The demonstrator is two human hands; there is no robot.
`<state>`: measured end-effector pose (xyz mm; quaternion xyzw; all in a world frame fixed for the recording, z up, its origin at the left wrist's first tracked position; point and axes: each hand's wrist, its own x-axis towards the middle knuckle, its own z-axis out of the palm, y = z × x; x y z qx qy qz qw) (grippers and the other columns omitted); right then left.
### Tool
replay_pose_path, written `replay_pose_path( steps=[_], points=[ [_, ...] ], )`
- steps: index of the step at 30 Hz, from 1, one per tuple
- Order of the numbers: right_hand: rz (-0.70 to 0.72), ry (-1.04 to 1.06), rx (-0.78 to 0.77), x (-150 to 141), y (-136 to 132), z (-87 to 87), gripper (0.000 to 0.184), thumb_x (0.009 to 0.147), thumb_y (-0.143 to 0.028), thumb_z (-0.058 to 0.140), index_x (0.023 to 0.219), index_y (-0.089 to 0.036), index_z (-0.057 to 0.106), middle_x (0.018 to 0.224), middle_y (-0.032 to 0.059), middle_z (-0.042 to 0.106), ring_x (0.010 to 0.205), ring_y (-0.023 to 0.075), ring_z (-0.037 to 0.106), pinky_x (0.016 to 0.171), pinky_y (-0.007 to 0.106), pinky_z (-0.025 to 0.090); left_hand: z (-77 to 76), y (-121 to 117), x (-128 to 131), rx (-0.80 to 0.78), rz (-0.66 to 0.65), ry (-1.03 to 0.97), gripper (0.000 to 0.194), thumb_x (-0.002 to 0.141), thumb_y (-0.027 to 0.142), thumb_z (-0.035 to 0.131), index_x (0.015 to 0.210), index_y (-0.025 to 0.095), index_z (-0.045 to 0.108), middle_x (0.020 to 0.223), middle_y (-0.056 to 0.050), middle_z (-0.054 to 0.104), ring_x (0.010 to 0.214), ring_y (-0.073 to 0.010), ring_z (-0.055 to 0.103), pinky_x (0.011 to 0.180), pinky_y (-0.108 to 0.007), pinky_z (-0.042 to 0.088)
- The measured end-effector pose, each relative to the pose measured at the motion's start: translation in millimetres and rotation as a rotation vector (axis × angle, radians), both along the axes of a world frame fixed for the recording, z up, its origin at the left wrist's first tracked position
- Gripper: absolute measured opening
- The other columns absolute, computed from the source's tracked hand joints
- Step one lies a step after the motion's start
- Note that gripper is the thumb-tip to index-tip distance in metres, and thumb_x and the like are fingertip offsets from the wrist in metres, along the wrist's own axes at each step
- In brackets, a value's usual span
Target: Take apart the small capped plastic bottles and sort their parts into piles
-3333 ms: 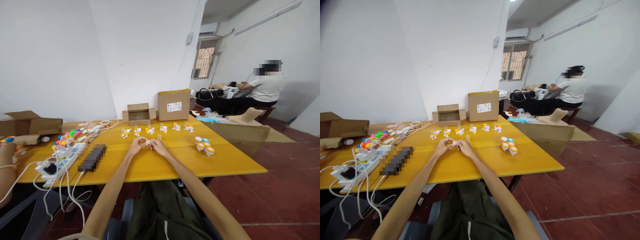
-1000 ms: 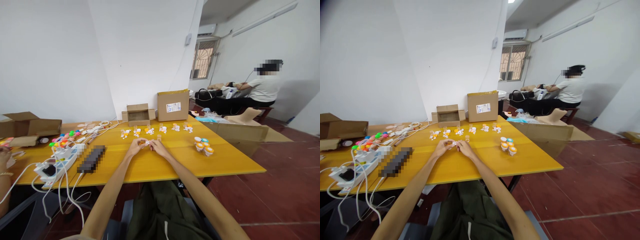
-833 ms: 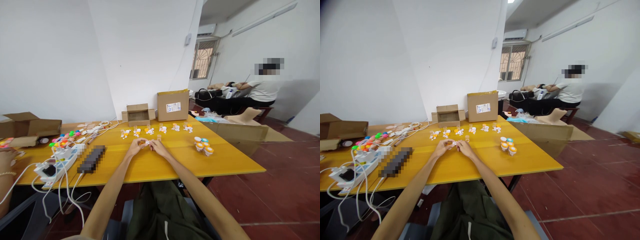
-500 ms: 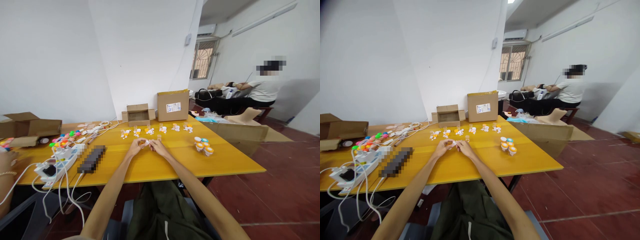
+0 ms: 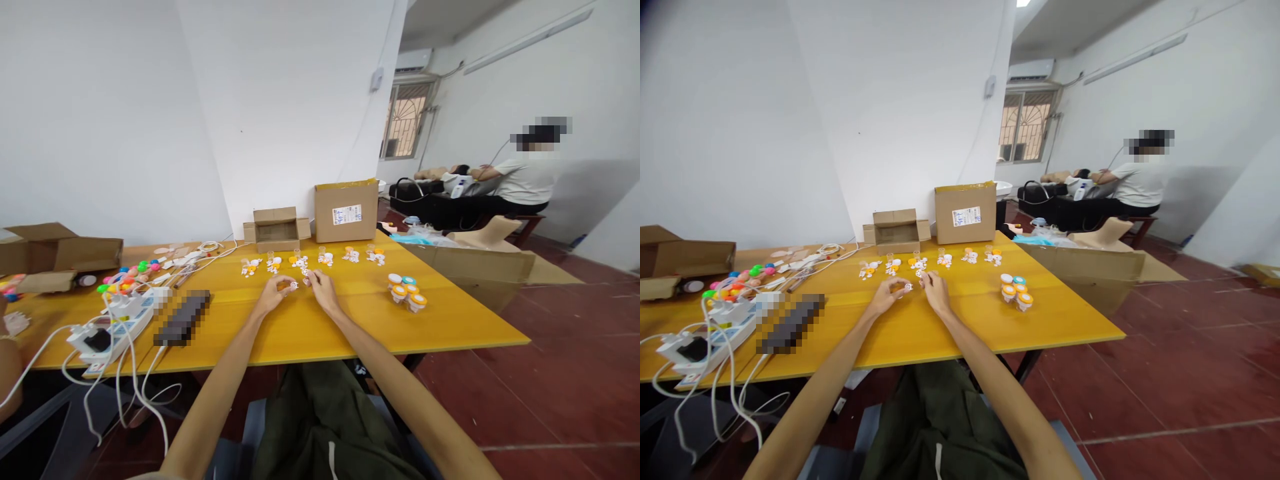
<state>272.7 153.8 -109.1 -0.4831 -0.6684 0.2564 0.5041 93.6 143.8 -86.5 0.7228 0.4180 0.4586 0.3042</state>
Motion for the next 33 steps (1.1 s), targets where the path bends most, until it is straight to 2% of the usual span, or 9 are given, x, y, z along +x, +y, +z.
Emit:
replay_pose_path(
  steps=[5,12,15,22,30,33],
  points=[
    [-0.106,-0.062,-0.01,3,3,-3.7,0.031,0.091,-0.045,0.049,0.074,-0.023,0.061,0.07,0.0023,0.067,0.069,0.0203,0.062,0.062,0.027,0.045,-1.2,1,0,0.018,0.02,0.018,0.009,0.071,0.021,0.074,0.08,0.022,0.075,0.083,-0.003,0.074,0.095,-0.023,0.065,0.096,-0.038,0.048],
    [-0.142,-0.168,-0.073,-1,-2,-0.3,0.011,0.084,-0.031,0.065,0.076,-0.025,0.071,0.079,0.0054,0.074,0.078,0.0241,0.068,0.06,0.028,0.044,-0.4,1,0,0.029,0.03,0.024,0.008,0.072,0.021,0.073,0.08,0.022,0.075,0.083,-0.003,0.074,0.093,-0.0226,0.066,0.093,-0.038,0.05],
    [-0.132,-0.209,-0.088,-2,-5,1.7,0.006,0.082,-0.023,0.068,0.08,-0.026,0.073,0.083,0.0048,0.075,0.083,0.0245,0.069,0.063,0.028,0.046,-1.3,2,-1,0.03,0.034,0.016,0.009,0.072,0.019,0.073,0.081,0.022,0.074,0.085,-0.003,0.074,0.091,-0.022,0.066,0.093,-0.038,0.05],
    [-0.076,-0.284,-0.074,-5,-9,4.6,0.01,0.08,-0.018,0.07,0.077,-0.027,0.072,0.086,0.0034,0.074,0.086,0.0237,0.067,0.067,0.028,0.044,-4.6,5,-3,0.027,0.052,-0.001,0.011,0.074,0.019,0.07,0.083,0.021,0.074,0.088,-0.004,0.074,0.092,-0.0216,0.067,0.094,-0.038,0.05],
    [-0.012,-0.279,-0.042,-5,-11,6.0,0.007,0.076,-0.022,0.076,0.074,-0.027,0.072,0.084,0.0022,0.073,0.083,0.0224,0.065,0.067,0.028,0.045,-3.3,5,-3,0.034,0.044,-0.009,0.011,0.075,0.025,0.072,0.085,0.022,0.074,0.09,-0.004,0.075,0.094,-0.0223,0.067,0.095,-0.037,0.05],
    [0.011,-0.245,-0.021,-6,-11,8.0,0.005,0.078,-0.022,0.072,0.075,-0.026,0.072,0.085,0.0024,0.074,0.081,0.0213,0.065,0.07,0.029,0.047,-2.4,5,-3,0.036,0.037,-0.006,0.01,0.075,0.024,0.071,0.084,0.021,0.074,0.091,-0.005,0.076,0.094,-0.0224,0.067,0.095,-0.037,0.049]
  ],
)
